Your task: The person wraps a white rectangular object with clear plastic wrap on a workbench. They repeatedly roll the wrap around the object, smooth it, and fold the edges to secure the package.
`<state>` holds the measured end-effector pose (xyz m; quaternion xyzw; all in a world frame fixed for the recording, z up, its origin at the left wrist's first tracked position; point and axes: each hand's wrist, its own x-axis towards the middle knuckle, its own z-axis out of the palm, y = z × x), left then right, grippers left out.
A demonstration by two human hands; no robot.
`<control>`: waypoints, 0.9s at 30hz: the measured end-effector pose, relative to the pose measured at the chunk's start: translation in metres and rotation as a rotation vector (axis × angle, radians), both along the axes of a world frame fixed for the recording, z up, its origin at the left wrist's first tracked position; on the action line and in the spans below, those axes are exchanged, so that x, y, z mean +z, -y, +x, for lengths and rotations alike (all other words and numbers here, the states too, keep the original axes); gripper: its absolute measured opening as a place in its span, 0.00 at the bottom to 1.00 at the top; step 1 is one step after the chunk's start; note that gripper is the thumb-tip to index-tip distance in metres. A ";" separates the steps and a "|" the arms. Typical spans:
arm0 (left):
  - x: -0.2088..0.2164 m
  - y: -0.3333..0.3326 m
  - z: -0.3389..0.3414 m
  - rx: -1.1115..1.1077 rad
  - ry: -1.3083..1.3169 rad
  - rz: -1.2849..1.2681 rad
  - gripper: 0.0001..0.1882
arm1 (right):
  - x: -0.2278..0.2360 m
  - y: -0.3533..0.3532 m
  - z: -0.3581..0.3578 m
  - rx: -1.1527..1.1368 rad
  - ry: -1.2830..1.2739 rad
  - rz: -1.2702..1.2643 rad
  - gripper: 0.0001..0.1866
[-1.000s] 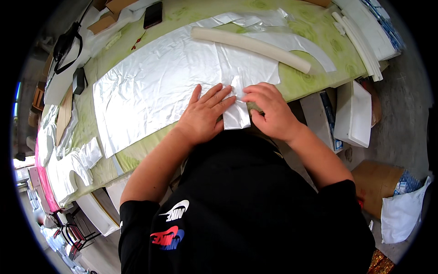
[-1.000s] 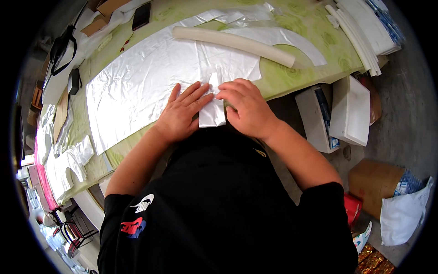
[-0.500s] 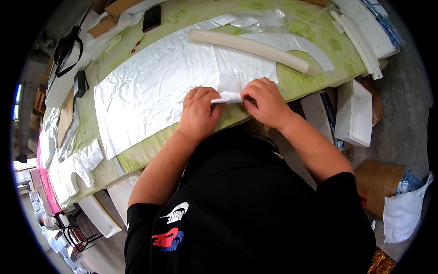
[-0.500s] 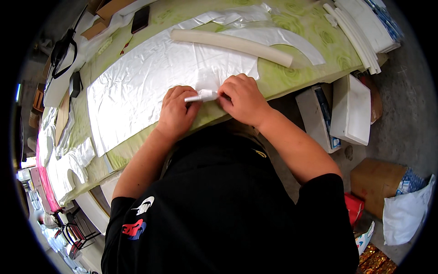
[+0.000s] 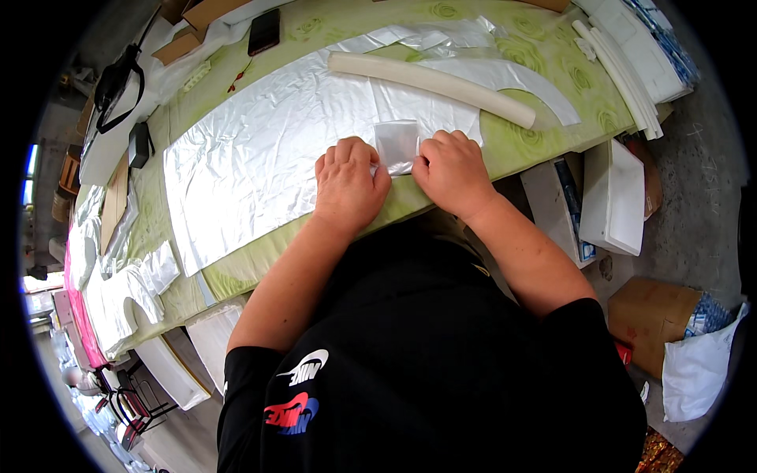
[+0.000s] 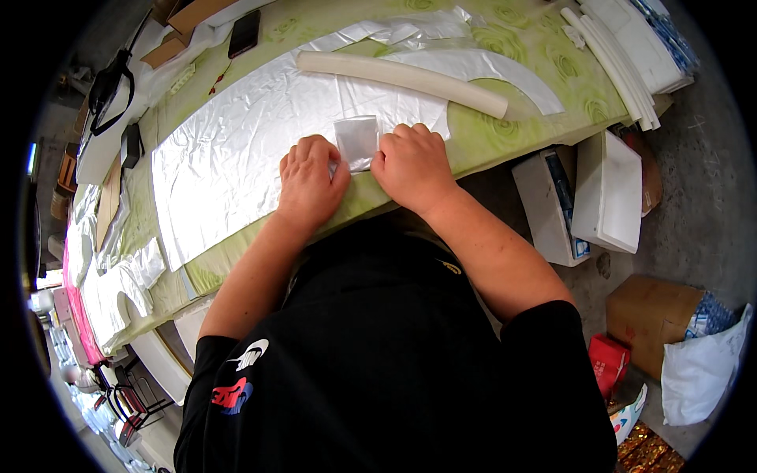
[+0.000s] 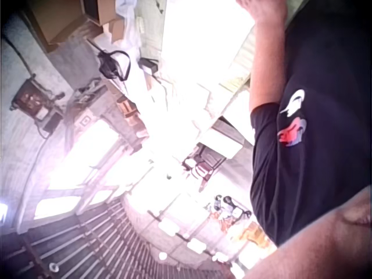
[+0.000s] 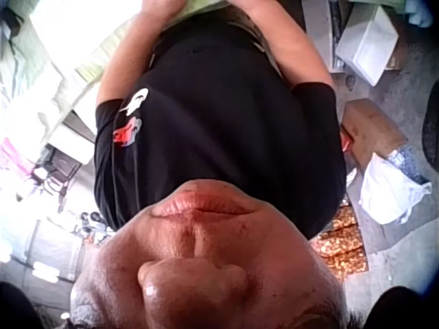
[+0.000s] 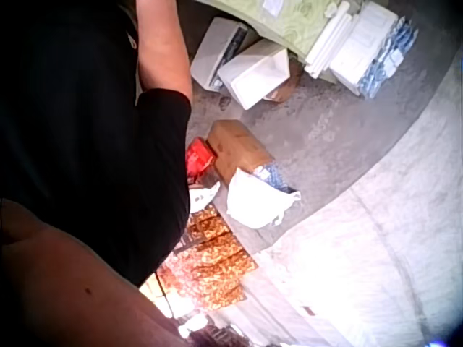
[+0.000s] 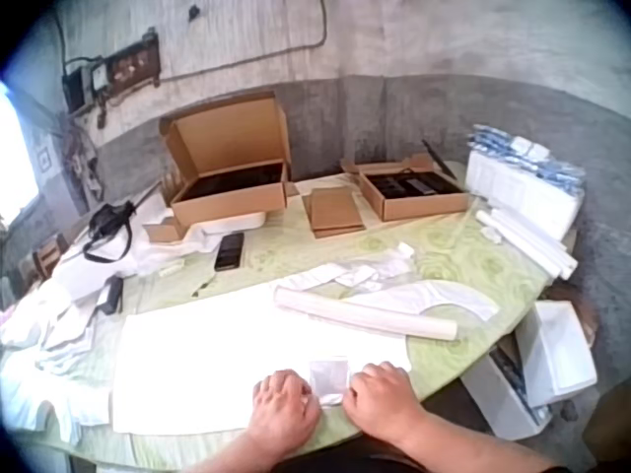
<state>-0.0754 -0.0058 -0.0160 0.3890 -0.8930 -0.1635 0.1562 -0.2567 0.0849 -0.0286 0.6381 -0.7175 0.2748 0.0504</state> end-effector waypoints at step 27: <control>0.007 -0.074 0.118 0.027 -0.393 1.175 0.18 | 0.044 0.002 0.021 0.123 0.276 0.476 0.25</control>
